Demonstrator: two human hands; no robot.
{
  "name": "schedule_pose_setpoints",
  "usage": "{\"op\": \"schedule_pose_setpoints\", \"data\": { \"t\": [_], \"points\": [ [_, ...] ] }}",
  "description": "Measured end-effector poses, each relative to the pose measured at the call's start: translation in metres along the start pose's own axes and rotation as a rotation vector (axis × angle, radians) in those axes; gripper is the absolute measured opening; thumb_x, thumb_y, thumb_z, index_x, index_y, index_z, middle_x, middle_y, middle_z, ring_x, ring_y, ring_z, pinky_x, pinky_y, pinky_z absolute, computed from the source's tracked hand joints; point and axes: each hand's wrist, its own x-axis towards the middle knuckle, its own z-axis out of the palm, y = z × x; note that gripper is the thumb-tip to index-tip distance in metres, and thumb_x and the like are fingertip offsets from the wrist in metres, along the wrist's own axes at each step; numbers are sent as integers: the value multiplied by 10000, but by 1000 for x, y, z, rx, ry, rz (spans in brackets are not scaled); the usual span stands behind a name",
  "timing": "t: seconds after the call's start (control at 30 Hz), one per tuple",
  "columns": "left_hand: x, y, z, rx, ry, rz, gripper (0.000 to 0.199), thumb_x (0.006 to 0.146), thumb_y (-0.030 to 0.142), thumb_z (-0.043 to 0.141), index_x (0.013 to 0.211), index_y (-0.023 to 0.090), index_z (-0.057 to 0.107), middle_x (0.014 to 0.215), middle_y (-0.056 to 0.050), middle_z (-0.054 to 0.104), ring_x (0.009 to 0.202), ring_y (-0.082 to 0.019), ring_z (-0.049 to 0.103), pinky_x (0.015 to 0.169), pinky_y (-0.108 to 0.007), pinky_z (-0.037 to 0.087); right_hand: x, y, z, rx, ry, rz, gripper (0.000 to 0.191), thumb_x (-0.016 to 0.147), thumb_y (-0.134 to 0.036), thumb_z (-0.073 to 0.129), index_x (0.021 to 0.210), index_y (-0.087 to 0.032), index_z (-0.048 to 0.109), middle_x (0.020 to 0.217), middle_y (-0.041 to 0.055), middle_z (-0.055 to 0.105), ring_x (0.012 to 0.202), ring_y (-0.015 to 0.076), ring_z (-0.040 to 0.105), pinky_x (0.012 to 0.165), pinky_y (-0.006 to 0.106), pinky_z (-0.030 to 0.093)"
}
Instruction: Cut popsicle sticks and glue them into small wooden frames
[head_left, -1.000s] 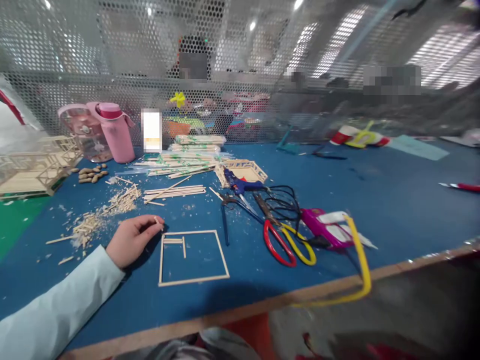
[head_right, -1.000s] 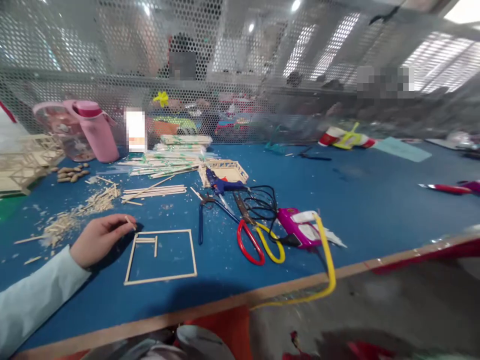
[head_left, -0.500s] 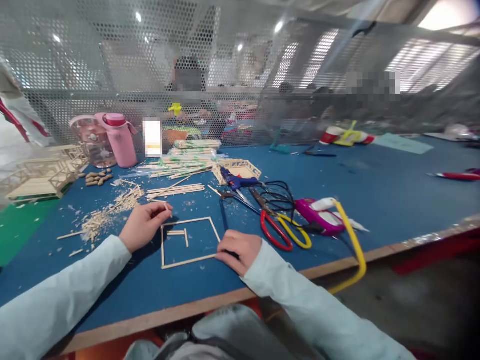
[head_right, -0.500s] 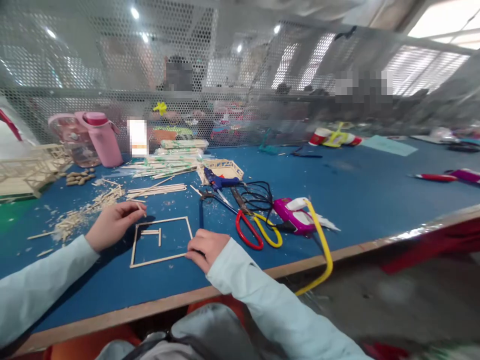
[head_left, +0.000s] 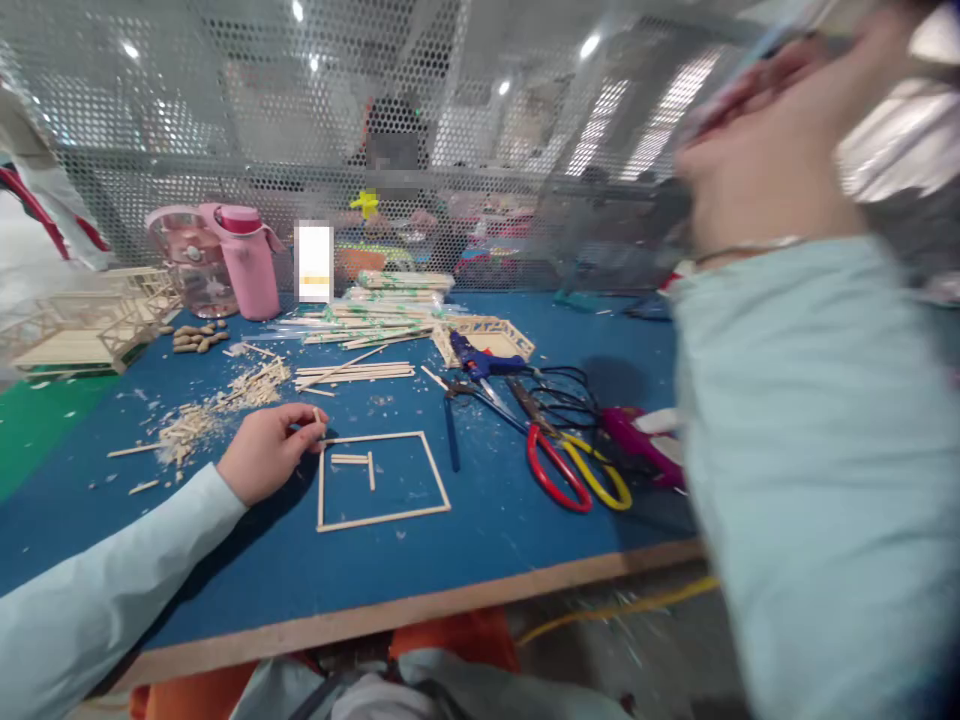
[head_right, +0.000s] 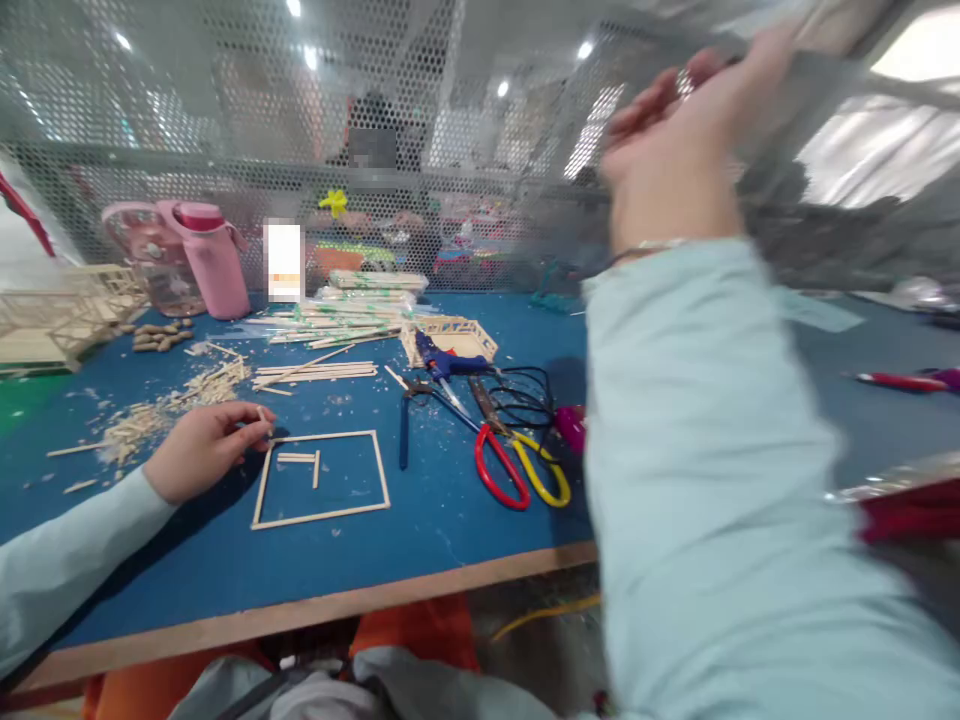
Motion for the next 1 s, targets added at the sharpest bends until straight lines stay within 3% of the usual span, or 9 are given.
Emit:
{"op": "schedule_pose_setpoints", "data": {
  "t": [0.1,0.17,0.23,0.37,0.5,0.6,0.8,0.9,1.0],
  "points": [
    [-1,-3,1,-1,18,44,370,744,483,457,818,166,632,621,-13,672,512,-140,581,483,-218,434,-37,-7,37,-24,-164,200,875,798,-433,-151,650,-28,611,958,155,637,754,57,596,542,201,371],
    [0,-5,3,-11,13,67,374,744,491,454,812,170,633,606,-10,669,506,-138,574,478,-214,428,-81,-13,72,-73,-311,201,494,834,-430,328,716,-78,655,795,81,679,692,82,593,590,206,412],
    [0,-7,4,-24,-6,75,368,745,490,454,805,172,631,592,-7,665,503,-138,572,476,-212,427,-118,-14,102,-109,-426,192,184,706,-232,574,805,-116,678,737,63,684,666,127,599,615,230,443],
    [2,-9,6,-48,-32,35,367,754,480,458,835,163,625,628,-19,666,525,-141,574,482,-215,434,-146,-4,136,-236,-713,64,467,658,-74,553,1118,-150,578,1152,128,581,1024,225,534,850,294,415],
    [4,-10,5,-71,-66,23,356,771,452,451,847,155,631,662,-27,663,557,-140,568,496,-213,437,-146,7,150,-222,-742,75,358,723,-120,500,1069,-149,588,1070,140,596,995,253,531,837,334,408],
    [6,-9,4,-52,-55,13,333,767,426,459,831,155,642,682,-25,659,530,-124,540,492,-211,429,-147,10,153,-156,-627,91,320,758,-119,449,1055,-132,568,1050,147,584,1002,248,510,858,337,391],
    [8,-7,4,-78,-99,-26,320,765,399,471,845,148,654,659,-20,646,540,-121,537,530,-215,442,-138,0,142,415,58,555,181,768,-278,519,904,-160,537,776,63,543,728,184,507,740,356,424],
    [7,-8,4,-85,-116,-29,329,769,395,474,876,149,665,692,-28,667,564,-124,553,562,-224,452,-131,-30,125,723,52,633,275,862,-394,362,855,-176,529,672,4,478,527,101,434,574,280,427],
    [6,-9,4,-83,-121,-45,354,767,409,477,902,148,673,733,-43,688,568,-129,558,563,-234,454,-129,-75,105,1209,-129,682,318,878,-416,373,840,-172,573,667,4,492,499,75,430,502,237,412]
  ]
}}
